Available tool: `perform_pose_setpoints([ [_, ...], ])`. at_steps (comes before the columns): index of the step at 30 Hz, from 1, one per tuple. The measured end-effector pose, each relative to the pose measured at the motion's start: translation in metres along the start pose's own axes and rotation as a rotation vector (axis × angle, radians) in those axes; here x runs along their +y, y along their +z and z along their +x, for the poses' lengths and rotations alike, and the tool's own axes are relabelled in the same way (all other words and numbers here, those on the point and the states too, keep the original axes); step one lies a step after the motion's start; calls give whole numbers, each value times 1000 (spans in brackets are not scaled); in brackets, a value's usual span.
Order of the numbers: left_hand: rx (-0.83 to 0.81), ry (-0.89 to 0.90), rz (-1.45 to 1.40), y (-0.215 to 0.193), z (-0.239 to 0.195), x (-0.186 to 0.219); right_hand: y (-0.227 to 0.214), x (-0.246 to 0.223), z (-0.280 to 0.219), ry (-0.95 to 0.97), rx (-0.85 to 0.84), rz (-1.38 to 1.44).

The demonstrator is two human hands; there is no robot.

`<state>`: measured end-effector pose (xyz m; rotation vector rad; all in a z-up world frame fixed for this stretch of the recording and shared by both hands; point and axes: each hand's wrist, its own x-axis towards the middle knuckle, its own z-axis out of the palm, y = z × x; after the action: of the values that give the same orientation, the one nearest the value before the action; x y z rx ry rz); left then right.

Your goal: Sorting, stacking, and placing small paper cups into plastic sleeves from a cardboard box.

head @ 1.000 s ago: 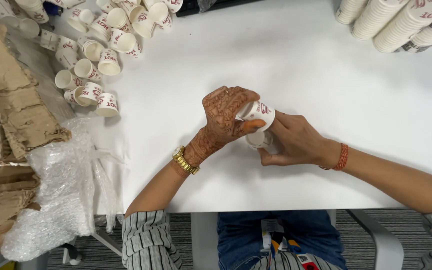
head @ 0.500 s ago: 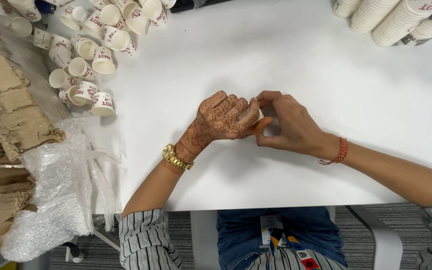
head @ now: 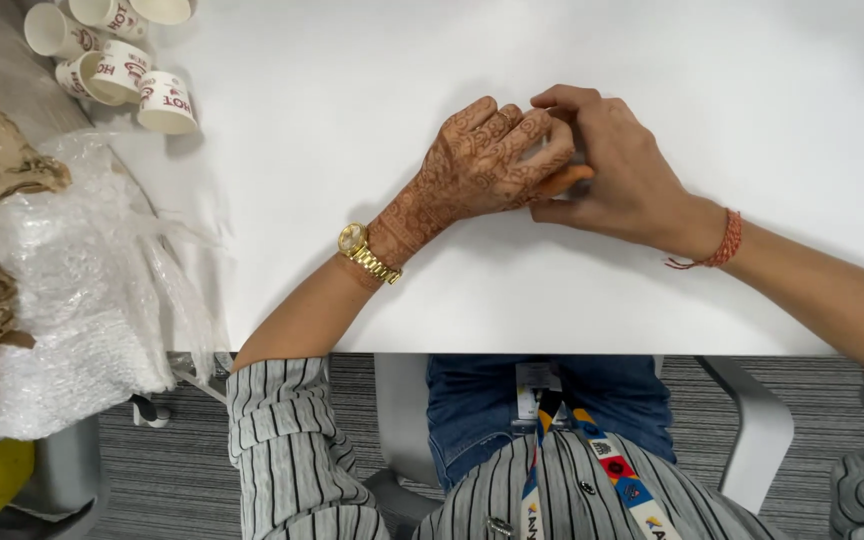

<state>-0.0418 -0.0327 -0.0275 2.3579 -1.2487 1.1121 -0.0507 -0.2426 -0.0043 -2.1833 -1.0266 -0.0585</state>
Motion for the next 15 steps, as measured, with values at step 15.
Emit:
perform_pose_setpoints([
  [15,38,-285,-87,-47,19,14,-3,-3,4,5,70,53],
])
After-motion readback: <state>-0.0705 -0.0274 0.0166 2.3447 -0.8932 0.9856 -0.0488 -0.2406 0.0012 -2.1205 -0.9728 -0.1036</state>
